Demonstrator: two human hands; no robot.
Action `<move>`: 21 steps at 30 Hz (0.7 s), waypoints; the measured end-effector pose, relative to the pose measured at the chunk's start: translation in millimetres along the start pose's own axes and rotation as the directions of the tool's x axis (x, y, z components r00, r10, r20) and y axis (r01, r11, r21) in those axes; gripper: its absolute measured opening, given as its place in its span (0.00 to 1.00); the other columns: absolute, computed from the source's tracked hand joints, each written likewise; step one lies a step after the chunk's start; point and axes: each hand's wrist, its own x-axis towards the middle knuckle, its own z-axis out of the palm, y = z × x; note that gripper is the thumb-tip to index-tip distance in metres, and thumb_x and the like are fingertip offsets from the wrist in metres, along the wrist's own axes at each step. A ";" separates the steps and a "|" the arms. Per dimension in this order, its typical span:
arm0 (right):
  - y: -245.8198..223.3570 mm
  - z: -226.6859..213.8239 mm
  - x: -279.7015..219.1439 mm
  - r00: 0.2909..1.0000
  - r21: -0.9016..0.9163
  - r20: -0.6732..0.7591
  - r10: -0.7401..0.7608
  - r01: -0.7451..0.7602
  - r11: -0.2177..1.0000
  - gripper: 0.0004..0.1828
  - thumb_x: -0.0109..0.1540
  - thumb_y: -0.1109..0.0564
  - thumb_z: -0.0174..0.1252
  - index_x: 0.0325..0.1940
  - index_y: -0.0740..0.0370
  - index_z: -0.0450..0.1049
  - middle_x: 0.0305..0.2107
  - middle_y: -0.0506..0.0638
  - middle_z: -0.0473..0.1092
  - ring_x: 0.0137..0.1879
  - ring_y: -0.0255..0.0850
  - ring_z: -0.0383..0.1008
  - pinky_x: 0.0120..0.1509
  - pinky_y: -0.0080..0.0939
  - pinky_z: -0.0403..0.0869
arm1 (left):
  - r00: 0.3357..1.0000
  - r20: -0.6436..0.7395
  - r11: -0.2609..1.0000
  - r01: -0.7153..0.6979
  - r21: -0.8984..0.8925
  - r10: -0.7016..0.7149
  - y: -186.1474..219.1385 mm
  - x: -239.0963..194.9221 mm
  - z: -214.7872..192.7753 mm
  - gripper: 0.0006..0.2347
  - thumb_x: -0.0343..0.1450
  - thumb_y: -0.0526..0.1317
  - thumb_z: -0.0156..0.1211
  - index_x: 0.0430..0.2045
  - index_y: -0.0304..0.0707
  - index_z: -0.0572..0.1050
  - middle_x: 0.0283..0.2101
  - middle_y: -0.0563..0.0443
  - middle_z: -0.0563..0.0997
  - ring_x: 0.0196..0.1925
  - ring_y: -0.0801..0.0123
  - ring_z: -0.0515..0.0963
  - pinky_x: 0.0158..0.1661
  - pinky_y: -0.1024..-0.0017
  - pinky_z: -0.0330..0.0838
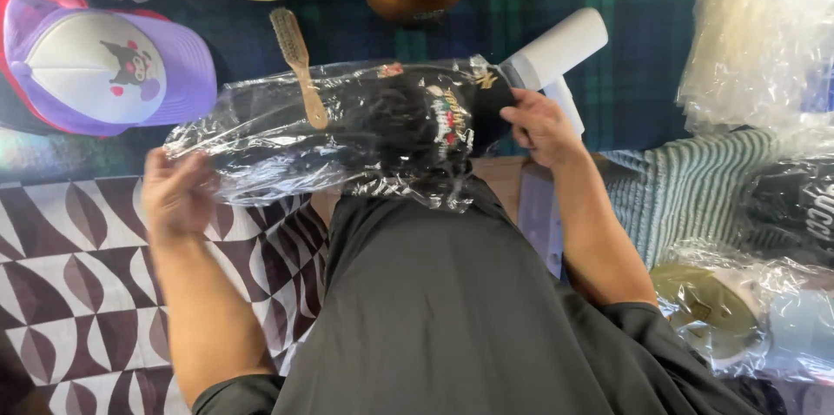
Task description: The person unpacks a black baseball cap from a plastic bag and places it on a wooden cap form. They then use a wooden brush to clean the cap's surface, brushing the front, sides, and back while rotating the cap on the form.
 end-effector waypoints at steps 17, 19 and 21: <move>75.4 -112.1 63.8 0.138 0.562 0.799 -0.585 -0.516 0.646 0.42 0.71 0.33 0.42 0.83 0.52 0.40 0.67 0.64 0.63 0.73 0.80 0.51 0.72 0.85 0.51 | 0.946 -0.297 0.957 -0.041 0.288 0.130 42.2 3.4 -20.6 0.11 0.76 0.30 0.62 0.39 0.56 0.70 0.32 0.64 0.72 0.29 0.85 0.69 0.24 0.86 0.56; 30.0 -85.8 -1.3 0.650 0.725 0.577 -0.493 -0.131 0.676 0.43 0.71 0.32 0.45 0.80 0.65 0.52 0.53 0.57 0.71 0.51 0.54 0.73 0.57 0.58 0.71 | 0.927 -0.355 0.965 -0.030 0.261 0.125 52.0 -2.1 -22.9 0.12 0.77 0.30 0.62 0.41 0.58 0.71 0.34 0.66 0.70 0.29 0.87 0.69 0.25 0.87 0.58; 48.9 -88.8 3.7 0.909 0.554 0.275 -0.312 0.115 0.825 0.37 0.68 0.37 0.52 0.73 0.63 0.60 0.54 0.54 0.72 0.45 0.46 0.73 0.48 0.45 0.73 | 0.935 -0.313 0.960 -0.080 0.270 0.166 58.4 -3.5 -38.2 0.12 0.79 0.30 0.61 0.42 0.58 0.70 0.33 0.67 0.68 0.29 0.87 0.68 0.26 0.85 0.58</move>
